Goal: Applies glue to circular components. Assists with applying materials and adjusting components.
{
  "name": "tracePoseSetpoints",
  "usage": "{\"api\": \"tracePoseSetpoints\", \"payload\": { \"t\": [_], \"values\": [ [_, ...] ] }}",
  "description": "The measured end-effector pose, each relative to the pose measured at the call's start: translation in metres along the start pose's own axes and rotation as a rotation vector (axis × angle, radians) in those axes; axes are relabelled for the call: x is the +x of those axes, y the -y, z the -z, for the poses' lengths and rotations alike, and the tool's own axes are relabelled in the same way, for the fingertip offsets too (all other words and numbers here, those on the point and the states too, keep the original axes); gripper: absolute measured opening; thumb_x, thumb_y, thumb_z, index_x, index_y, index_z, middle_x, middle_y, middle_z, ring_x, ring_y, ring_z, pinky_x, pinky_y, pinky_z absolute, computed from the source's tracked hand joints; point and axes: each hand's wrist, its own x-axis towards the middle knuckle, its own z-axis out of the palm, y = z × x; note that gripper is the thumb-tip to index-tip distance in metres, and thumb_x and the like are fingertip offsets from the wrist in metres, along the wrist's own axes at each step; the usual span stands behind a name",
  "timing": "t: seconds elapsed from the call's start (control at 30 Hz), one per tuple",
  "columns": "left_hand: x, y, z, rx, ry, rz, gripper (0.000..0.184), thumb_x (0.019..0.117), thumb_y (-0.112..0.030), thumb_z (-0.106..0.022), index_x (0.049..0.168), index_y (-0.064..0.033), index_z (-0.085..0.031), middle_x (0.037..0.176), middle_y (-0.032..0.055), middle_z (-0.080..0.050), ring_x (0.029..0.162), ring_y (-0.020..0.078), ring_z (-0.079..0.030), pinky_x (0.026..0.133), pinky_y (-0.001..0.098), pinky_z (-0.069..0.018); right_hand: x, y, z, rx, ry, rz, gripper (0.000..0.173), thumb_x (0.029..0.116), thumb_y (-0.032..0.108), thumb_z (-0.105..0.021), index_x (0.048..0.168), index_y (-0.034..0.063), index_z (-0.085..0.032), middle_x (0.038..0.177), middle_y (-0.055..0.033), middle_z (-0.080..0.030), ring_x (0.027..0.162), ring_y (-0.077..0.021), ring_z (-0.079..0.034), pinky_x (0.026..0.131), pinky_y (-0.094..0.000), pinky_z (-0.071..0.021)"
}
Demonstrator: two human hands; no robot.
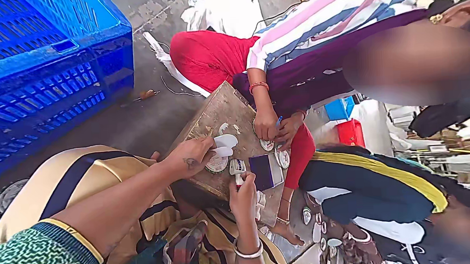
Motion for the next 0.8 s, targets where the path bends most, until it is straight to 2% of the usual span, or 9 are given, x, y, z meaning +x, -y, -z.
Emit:
{"api": "tracePoseSetpoints", "payload": {
  "t": [0.1, 0.17, 0.23, 0.3, 0.37, 0.43, 0.57, 0.63, 0.8],
  "values": [
    [0.003, -0.002, 0.002, -0.04, 0.008, 0.059, 0.02, 0.1063, -0.014, -0.055, 0.116, 0.0024, -0.062, 0.093, 0.0185, -0.067, 0.089, 0.0356, -0.069, 0.081, 0.0538, -0.054, 0.011, -0.003, 0.038, 0.025, 0.006, -0.071, 0.04, 0.0971, 0.009, -0.062, 0.129, -0.0124, -0.051, 0.103, -0.0273, -0.067, 0.092, -0.0381, -0.068, 0.081, -0.0545, -0.0547],
    [0.003, -0.002, 0.0, -0.069, -0.03, 0.056, 0.022, 0.1058, -0.011, -0.055, 0.123, 0.0011, -0.062, 0.096, 0.0204, -0.07, 0.09, 0.0385, -0.07, 0.082, 0.0569, -0.0542, 0.02, -0.015, 0.071, 0.035, -0.098, -0.079, 0.035, 0.0987, 0.012, -0.06, 0.124, -0.0122, -0.056, 0.096, -0.0247, -0.067, 0.083, -0.0325, -0.066, 0.075, -0.0513, -0.0529],
    [0.004, -0.003, 0.001, -0.078, -0.038, 0.045, 0.031, 0.1056, -0.008, -0.054, 0.136, -0.0052, -0.058, 0.1, 0.0223, -0.071, 0.092, 0.0422, -0.07, 0.083, 0.0603, -0.0537, 0.034, -0.031, 0.095, 0.005, -0.188, -0.091, 0.028, 0.1001, 0.015, -0.057, 0.115, -0.008, -0.062, 0.085, -0.0159, -0.063, 0.075, -0.0233, -0.06, 0.07, -0.0455, -0.0484],
    [0.004, -0.001, 0.001, -0.073, -0.039, 0.01, 0.042, 0.1051, -0.002, -0.052, 0.145, -0.0138, -0.056, 0.108, 0.0221, -0.072, 0.096, 0.0432, -0.07, 0.086, 0.0615, -0.0532, 0.048, -0.036, 0.107, -0.063, -0.18, -0.124, 0.025, 0.1024, 0.016, -0.055, 0.113, -0.0054, -0.062, 0.086, -0.0153, -0.063, 0.076, -0.0238, -0.06, 0.071, -0.046, -0.0478],
    [0.004, 0.004, -0.003, -0.052, -0.074, -0.064, 0.042, 0.1002, 0.006, -0.054, 0.134, -0.015, -0.068, 0.114, 0.0199, -0.073, 0.103, 0.0422, -0.071, 0.088, 0.0609, -0.0537, 0.062, -0.035, 0.101, -0.151, -0.09, -0.169, 0.03, 0.103, 0.017, -0.055, 0.12, -0.0067, -0.06, 0.096, -0.0245, -0.068, 0.089, -0.0369, -0.067, 0.079, -0.0567, -0.0501],
    [0.003, 0.005, -0.004, -0.018, -0.044, -0.087, 0.039, 0.096, 0.009, -0.056, 0.119, -0.0136, -0.077, 0.109, 0.0164, -0.073, 0.102, 0.0377, -0.069, 0.087, 0.0564, -0.0532, 0.073, -0.033, 0.082, -0.223, 0.05, -0.243, 0.035, 0.1045, 0.019, -0.054, 0.129, -0.0063, -0.057, 0.109, -0.0278, -0.068, 0.102, -0.0419, -0.067, 0.089, -0.0599, -0.0497],
    [0.004, 0.005, 0.0, -0.017, 0.028, -0.081, 0.027, 0.0996, -0.004, -0.059, 0.122, -0.0082, -0.073, 0.11, 0.0139, -0.072, 0.105, 0.0332, -0.068, 0.09, 0.053, -0.0529, 0.073, -0.03, 0.077, -0.255, 0.048, -0.26, 0.034, 0.1056, 0.019, -0.053, 0.131, -0.0048, -0.057, 0.11, -0.0268, -0.069, 0.103, -0.0411, -0.068, 0.09, -0.059, -0.0502],
    [0.006, 0.004, 0.006, -0.047, 0.078, -0.04, 0.029, 0.0979, -0.012, -0.067, 0.127, -0.0074, -0.07, 0.118, 0.0151, -0.07, 0.112, 0.0336, -0.065, 0.095, 0.0532, -0.051, 0.063, -0.019, 0.08, -0.184, -0.052, -0.149, 0.029, 0.1037, 0.017, -0.056, 0.121, -0.0062, -0.06, 0.098, -0.0243, -0.068, 0.09, -0.038, -0.068, 0.08, -0.0573, -0.0508],
    [0.006, 0.003, 0.004, -0.034, 0.067, -0.043, 0.034, 0.0955, 0.002, -0.065, 0.128, -0.006, -0.069, 0.122, 0.0169, -0.069, 0.113, 0.0355, -0.066, 0.096, 0.0528, -0.0519, 0.028, 0.031, 0.068, -0.044, -0.136, 0.284, 0.022, 0.0962, 0.015, -0.062, 0.101, -0.0065, -0.065, 0.078, -0.0149, -0.066, 0.069, -0.0251, -0.066, 0.065, -0.0442, -0.0534]
  ]
}}
